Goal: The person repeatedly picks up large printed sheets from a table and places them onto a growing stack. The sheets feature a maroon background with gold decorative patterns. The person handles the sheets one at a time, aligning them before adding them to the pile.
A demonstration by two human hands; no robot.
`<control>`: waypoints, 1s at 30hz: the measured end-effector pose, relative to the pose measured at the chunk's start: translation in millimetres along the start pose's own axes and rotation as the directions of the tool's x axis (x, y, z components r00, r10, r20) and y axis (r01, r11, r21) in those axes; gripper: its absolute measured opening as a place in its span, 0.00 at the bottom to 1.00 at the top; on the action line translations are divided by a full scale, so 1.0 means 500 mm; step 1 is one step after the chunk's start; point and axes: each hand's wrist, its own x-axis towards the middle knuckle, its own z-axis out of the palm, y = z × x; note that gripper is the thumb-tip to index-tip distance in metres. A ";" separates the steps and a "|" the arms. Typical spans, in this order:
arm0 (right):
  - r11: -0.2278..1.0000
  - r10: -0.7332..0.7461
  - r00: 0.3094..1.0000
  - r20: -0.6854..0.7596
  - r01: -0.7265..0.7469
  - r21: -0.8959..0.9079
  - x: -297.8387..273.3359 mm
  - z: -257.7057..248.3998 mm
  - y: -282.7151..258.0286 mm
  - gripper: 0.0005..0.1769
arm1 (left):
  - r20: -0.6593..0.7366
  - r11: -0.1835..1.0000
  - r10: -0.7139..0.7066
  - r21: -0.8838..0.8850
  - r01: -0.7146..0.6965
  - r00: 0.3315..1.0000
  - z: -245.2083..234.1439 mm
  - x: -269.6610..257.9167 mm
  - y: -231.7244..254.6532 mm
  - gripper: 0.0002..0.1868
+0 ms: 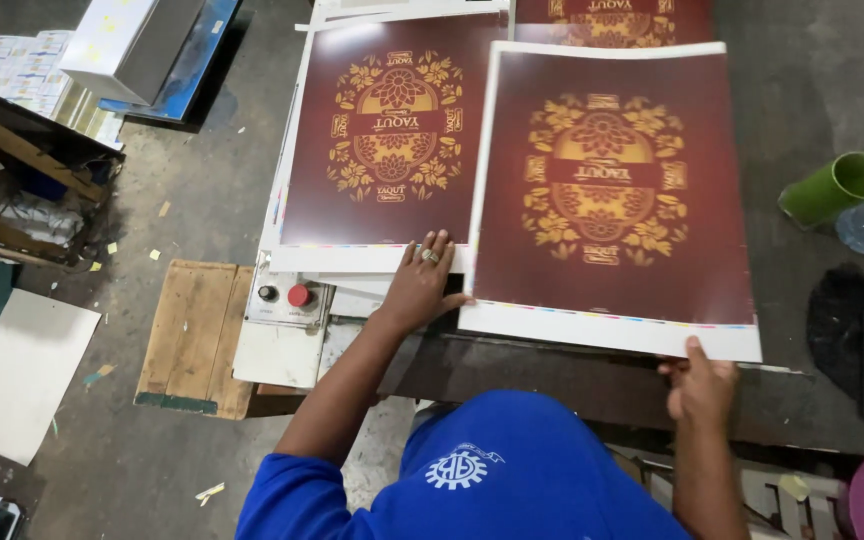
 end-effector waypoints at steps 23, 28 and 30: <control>0.993 -0.016 1.000 0.021 0.018 -0.113 0.296 0.059 0.004 0.14 | -0.243 0.995 -0.065 -0.091 0.044 0.968 0.007 -0.018 -0.061 0.14; 0.995 0.008 1.000 -0.002 -0.008 -0.097 0.434 0.162 -0.015 0.15 | -0.257 0.993 -0.086 -0.099 0.062 0.963 0.002 -0.023 -0.046 0.19; 0.983 0.040 0.999 0.011 -0.037 -0.180 0.493 0.193 -0.025 0.15 | -0.224 0.989 -0.113 -0.114 0.089 0.968 0.004 -0.020 -0.046 0.22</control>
